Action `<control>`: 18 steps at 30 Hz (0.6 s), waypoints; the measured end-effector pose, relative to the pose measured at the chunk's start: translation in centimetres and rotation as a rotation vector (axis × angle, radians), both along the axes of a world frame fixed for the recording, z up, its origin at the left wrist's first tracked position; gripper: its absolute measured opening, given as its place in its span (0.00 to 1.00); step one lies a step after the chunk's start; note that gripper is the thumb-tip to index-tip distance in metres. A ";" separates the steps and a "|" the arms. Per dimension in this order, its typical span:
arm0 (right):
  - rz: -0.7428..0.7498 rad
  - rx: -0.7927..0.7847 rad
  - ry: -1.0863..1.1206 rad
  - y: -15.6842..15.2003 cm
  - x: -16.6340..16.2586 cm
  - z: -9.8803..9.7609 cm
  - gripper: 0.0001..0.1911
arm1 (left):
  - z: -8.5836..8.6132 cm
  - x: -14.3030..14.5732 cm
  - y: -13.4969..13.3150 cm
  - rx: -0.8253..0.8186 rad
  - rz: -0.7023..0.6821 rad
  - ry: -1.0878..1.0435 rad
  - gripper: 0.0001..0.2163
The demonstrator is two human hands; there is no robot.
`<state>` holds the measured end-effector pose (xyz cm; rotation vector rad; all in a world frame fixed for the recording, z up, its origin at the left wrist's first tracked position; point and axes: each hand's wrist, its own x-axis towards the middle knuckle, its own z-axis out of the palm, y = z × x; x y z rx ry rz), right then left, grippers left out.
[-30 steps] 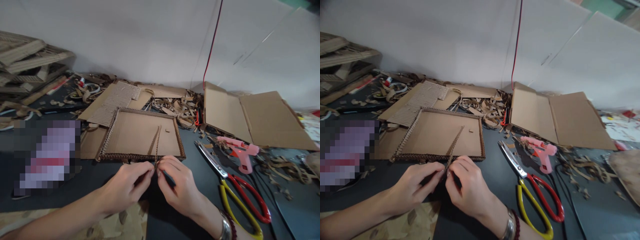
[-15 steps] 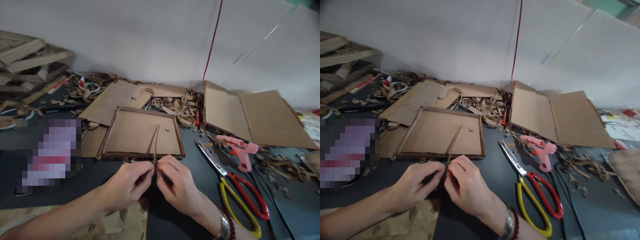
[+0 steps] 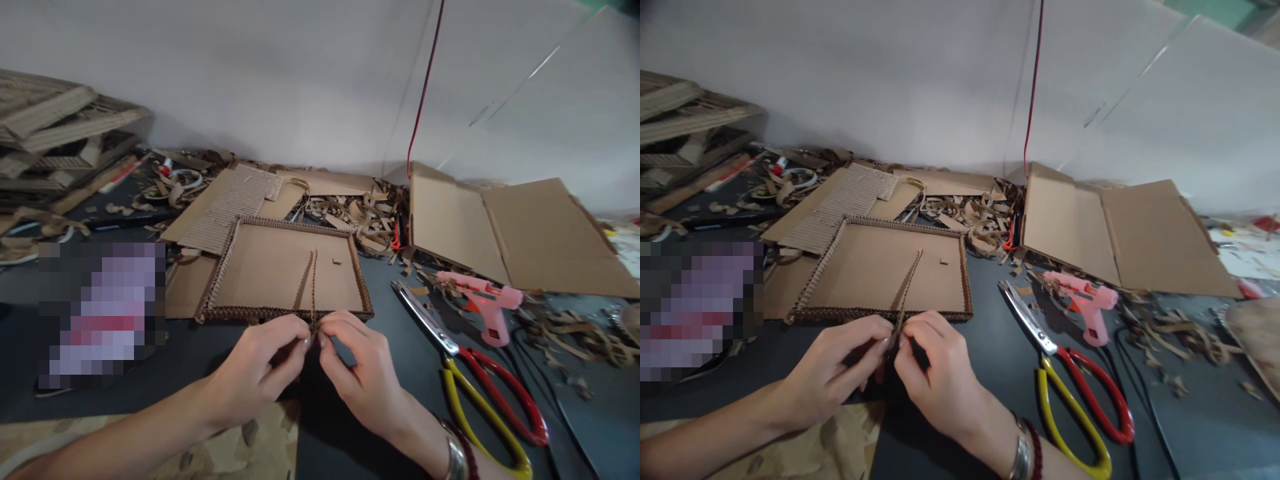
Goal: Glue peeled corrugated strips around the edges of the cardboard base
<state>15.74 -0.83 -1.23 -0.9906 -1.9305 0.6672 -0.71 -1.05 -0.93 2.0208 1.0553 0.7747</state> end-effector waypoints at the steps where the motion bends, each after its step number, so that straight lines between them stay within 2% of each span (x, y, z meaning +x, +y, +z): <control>1: -0.005 -0.003 0.005 0.0 0.0 0.1 0.07 | 0.0 0.0 0.0 -0.018 0.000 -0.015 0.08; 7: -0.114 0.011 -0.008 0.6 0.6 0.5 0.07 | -0.1 -0.1 -0.2 -0.212 0.019 -0.217 0.08; 11: -0.353 0.024 -0.064 1.9 2.3 0.6 0.07 | -0.3 -0.2 -0.1 -0.304 0.027 -0.357 0.10; 14: -0.500 0.136 -0.071 2.4 3.0 0.9 0.03 | -0.3 -0.2 0.0 -0.383 0.045 -0.418 0.11; 16: -0.411 0.251 -0.092 2.3 2.9 1.2 0.06 | -0.1 -0.2 0.1 -0.463 0.053 -0.466 0.12; 18: -0.191 0.353 -0.148 1.9 2.5 1.3 0.08 | 0.1 -0.1 0.2 -0.554 0.050 -0.523 0.13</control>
